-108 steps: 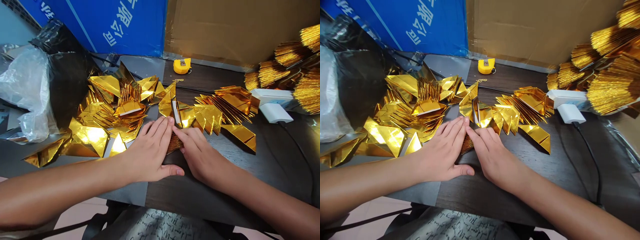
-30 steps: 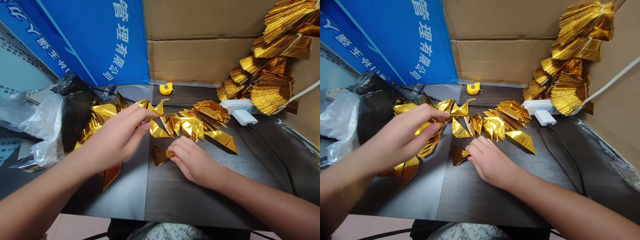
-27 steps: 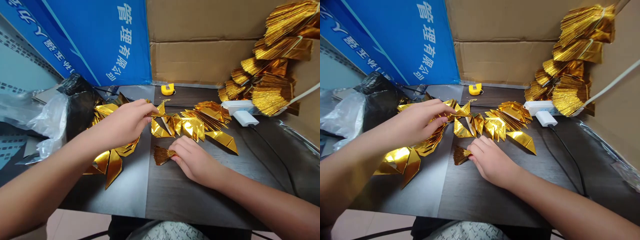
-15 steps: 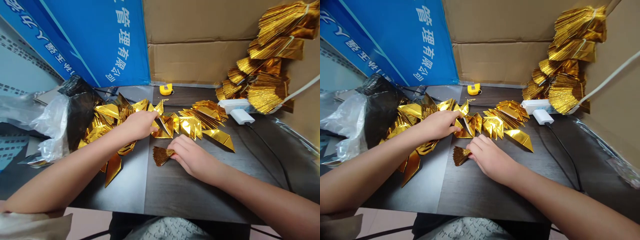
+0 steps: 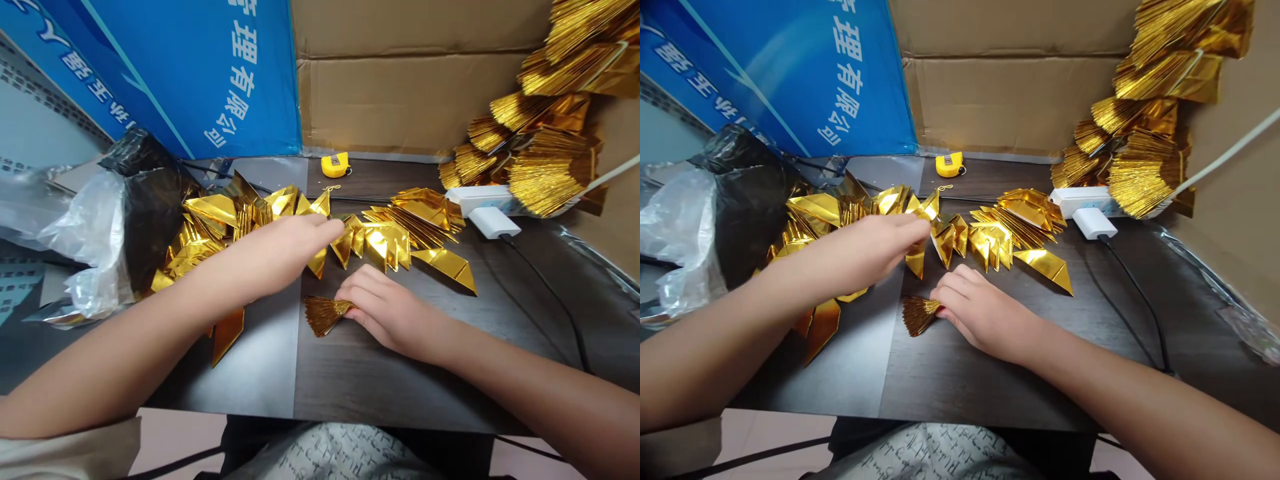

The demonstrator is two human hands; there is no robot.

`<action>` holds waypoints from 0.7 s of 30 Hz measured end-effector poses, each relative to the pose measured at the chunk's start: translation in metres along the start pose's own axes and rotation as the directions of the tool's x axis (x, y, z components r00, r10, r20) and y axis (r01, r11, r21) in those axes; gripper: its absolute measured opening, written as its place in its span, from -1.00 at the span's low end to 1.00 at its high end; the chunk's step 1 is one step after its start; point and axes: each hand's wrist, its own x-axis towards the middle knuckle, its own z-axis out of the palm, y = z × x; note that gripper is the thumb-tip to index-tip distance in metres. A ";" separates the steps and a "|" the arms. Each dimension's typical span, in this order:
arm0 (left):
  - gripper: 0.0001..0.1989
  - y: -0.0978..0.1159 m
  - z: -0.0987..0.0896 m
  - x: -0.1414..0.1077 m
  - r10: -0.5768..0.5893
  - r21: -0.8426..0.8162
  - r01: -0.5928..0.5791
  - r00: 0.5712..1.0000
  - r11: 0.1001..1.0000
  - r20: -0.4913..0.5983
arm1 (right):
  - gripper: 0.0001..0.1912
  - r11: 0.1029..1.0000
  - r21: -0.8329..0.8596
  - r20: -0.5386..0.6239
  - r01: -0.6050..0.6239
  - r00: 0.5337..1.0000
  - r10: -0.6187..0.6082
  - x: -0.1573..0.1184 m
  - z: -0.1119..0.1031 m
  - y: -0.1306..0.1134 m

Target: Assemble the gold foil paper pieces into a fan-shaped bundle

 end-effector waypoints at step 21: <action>-0.57 0.014 0.039 0.003 0.068 -0.235 -0.074 0.997 0.969 -0.034 | -0.83 0.973 -0.189 -0.136 -0.135 0.985 0.111 -0.007 0.008 -0.011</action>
